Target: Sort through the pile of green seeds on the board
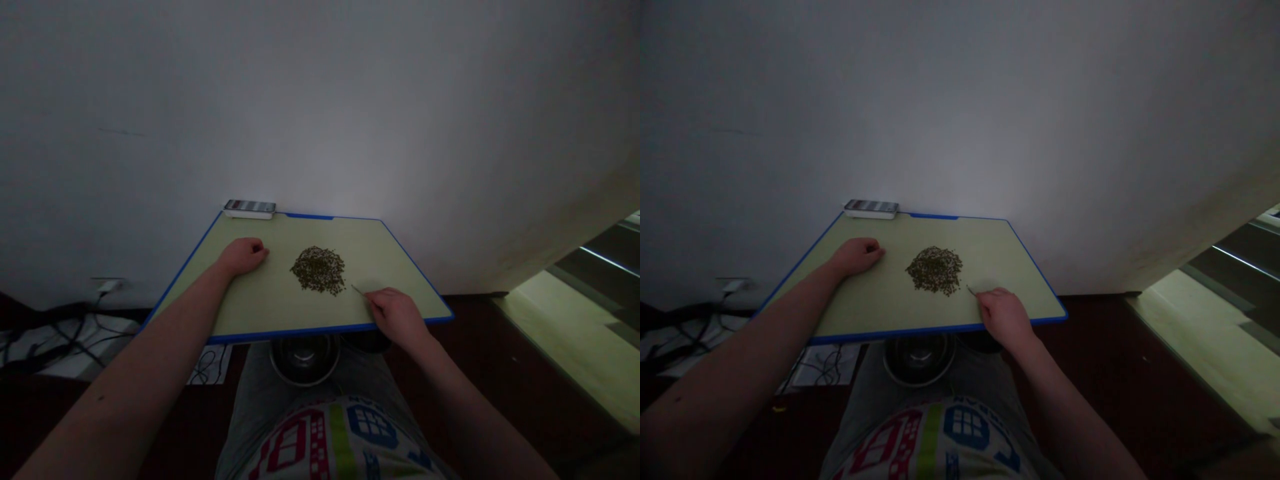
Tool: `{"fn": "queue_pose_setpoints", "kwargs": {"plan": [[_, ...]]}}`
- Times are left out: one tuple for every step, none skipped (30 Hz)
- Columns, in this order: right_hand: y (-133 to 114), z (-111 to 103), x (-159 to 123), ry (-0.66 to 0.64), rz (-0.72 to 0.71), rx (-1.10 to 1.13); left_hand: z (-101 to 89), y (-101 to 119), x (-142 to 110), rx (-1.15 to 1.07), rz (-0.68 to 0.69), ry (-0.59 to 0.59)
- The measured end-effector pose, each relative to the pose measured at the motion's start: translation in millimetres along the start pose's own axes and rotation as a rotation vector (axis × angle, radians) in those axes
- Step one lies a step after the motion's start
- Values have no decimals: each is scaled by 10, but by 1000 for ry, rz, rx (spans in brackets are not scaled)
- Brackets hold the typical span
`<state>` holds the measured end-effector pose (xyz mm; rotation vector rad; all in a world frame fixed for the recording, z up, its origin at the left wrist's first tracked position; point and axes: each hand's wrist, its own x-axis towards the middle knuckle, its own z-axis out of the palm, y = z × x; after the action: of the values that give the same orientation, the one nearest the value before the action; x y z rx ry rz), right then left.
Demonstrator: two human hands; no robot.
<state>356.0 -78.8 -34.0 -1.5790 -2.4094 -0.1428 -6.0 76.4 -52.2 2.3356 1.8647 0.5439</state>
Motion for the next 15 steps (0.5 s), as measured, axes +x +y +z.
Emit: {"fn": "queue_pose_setpoints", "kwargs": {"plan": [[-10, 6, 28, -6, -2, -5, -3, 3, -3, -3, -4, -3], [-21, 12, 59, -14, 0, -12, -6, 7, -6, -6, -6, -5], [-31, 16, 90, -23, 8, -21, -9, 11, -8, -10, -4, -7], [-41, 20, 123, -32, 18, -33, -12, 15, -11, -11, -1, -6], [-49, 25, 156, -40, 28, -49, -15, 19, -12, -10, 1, -4], [-55, 30, 190, -47, 37, -67, -17, 22, -14, -9, -1, -1], [-56, 36, 226, -54, 44, -88, -20, 26, -15, -7, -4, -2], [-52, 44, 264, -58, 53, -110, -22, 28, -15, -5, -7, -3], [-41, 53, 302, -62, 65, -134, -23, 29, -15, -4, -10, -5], [-22, 63, 340, -66, 83, -159, -22, 28, -14, -4, -8, -9], [3, 72, 377, -70, 108, -184, -20, 25, -13, -3, -4, -12], [35, 81, 410, -76, 136, -207, -17, 20, -11, -3, -1, -12], [72, 88, 439, -82, 161, -227, -12, 13, -9, -6, 0, -11], [113, 94, 462, -87, 182, -242, -7, 7, -6, -11, -2, -10], [154, 97, 479, -89, 199, -253, -1, 0, -4, -17, -4, -9]]}}
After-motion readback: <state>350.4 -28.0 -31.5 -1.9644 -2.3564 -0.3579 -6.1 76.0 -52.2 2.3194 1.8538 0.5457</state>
